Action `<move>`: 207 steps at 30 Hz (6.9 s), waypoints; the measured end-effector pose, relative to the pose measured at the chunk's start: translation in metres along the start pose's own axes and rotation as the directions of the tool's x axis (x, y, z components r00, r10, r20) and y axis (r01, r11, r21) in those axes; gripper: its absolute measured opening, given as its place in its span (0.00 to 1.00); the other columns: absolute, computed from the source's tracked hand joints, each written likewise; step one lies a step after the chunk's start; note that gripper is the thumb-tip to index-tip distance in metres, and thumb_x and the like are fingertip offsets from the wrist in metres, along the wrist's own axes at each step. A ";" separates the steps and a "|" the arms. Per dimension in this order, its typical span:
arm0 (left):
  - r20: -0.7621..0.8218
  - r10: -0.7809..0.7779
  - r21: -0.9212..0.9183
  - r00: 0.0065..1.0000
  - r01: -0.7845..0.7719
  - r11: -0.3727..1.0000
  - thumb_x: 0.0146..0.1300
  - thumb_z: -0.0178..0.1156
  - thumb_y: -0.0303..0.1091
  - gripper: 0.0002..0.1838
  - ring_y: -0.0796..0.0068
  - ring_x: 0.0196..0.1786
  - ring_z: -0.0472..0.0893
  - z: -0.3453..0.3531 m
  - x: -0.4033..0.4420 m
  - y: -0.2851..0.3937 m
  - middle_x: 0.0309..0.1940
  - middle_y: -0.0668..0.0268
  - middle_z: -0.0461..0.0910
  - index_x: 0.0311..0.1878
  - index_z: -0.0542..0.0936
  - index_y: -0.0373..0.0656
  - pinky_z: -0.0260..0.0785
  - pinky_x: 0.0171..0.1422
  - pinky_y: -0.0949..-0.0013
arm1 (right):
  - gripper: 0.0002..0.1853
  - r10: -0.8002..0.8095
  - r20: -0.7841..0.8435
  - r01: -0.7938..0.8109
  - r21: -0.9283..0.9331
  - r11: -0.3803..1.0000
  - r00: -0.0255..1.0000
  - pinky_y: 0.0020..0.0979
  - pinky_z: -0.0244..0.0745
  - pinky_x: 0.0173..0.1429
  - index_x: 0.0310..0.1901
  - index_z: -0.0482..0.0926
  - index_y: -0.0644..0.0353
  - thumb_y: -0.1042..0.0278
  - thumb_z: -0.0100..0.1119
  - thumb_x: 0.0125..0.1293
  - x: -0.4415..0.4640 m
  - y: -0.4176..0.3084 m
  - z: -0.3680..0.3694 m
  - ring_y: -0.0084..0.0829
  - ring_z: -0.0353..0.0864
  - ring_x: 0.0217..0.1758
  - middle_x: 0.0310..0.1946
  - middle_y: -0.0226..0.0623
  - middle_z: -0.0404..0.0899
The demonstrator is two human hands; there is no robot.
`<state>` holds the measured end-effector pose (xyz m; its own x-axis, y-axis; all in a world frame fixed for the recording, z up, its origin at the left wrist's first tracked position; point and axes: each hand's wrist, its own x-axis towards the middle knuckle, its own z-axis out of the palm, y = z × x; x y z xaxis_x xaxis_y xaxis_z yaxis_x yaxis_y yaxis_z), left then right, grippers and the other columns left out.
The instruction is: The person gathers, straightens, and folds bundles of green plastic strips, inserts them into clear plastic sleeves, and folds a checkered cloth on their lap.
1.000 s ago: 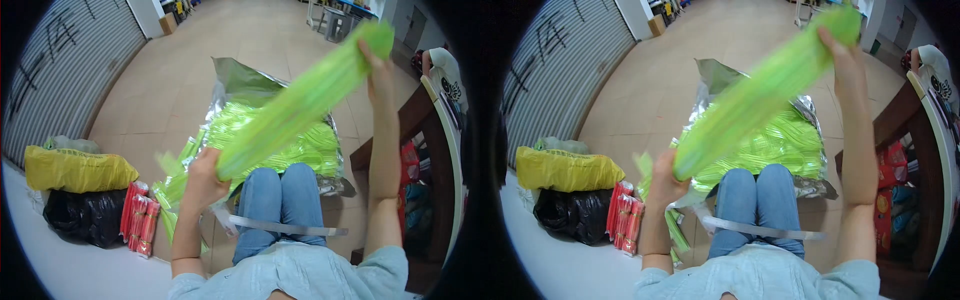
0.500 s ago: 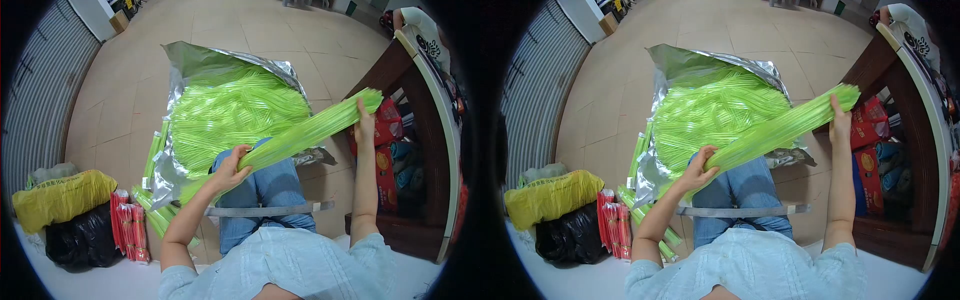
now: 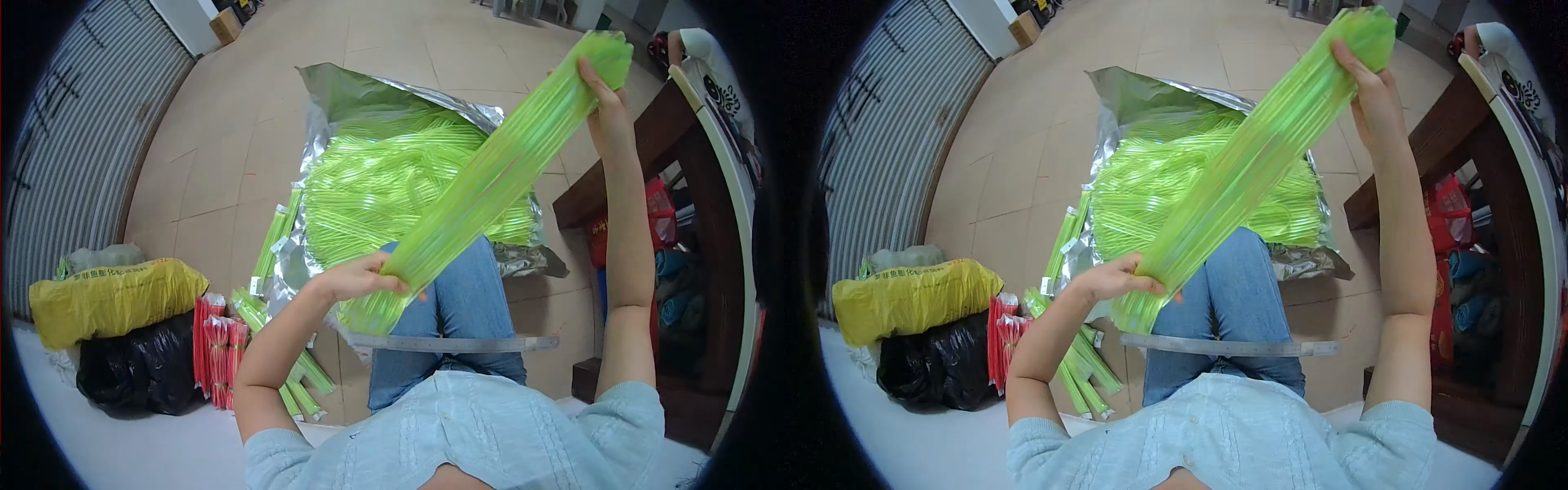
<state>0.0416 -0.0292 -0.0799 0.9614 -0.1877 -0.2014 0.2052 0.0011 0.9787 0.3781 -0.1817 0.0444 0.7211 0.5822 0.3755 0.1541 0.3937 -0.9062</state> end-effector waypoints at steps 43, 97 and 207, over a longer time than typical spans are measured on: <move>-0.739 0.484 0.131 0.469 -0.605 0.785 0.59 0.56 0.32 0.17 0.76 0.40 0.79 -0.005 -0.064 0.202 0.41 0.62 0.79 0.50 0.74 0.34 0.72 0.46 0.74 | 0.02 -0.362 0.256 0.392 -0.076 0.917 0.896 0.24 0.63 0.18 0.30 0.71 0.66 0.79 0.51 0.59 -0.166 0.079 0.150 0.24 0.70 0.14 0.13 0.34 0.69; -0.307 0.797 0.470 0.520 -0.645 0.602 0.44 0.63 0.26 0.28 0.75 0.46 0.72 0.050 0.010 0.071 0.44 0.64 0.73 0.52 0.69 0.35 0.67 0.47 0.71 | 0.20 -0.258 0.691 0.720 -0.543 0.432 0.675 0.40 0.70 0.40 0.45 0.70 0.60 0.76 0.51 0.45 -0.154 -0.086 0.160 0.48 0.75 0.35 0.37 0.47 0.70; -0.548 -0.028 -0.710 0.836 -0.447 0.544 0.62 0.48 0.34 0.32 0.51 0.64 0.59 0.033 -0.020 -0.076 0.64 0.49 0.51 0.67 0.48 0.43 0.64 0.58 0.48 | 0.18 0.077 0.490 0.224 -0.527 0.820 0.868 0.32 0.72 0.43 0.43 0.73 0.67 0.67 0.62 0.52 -0.288 0.114 0.142 0.40 0.77 0.39 0.42 0.47 0.75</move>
<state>0.0005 -0.0582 -0.1487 0.8987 0.3810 -0.2173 -0.1880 0.7822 0.5940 0.0917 -0.2036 -0.1391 0.3073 0.8845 0.3510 0.6435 0.0786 -0.7614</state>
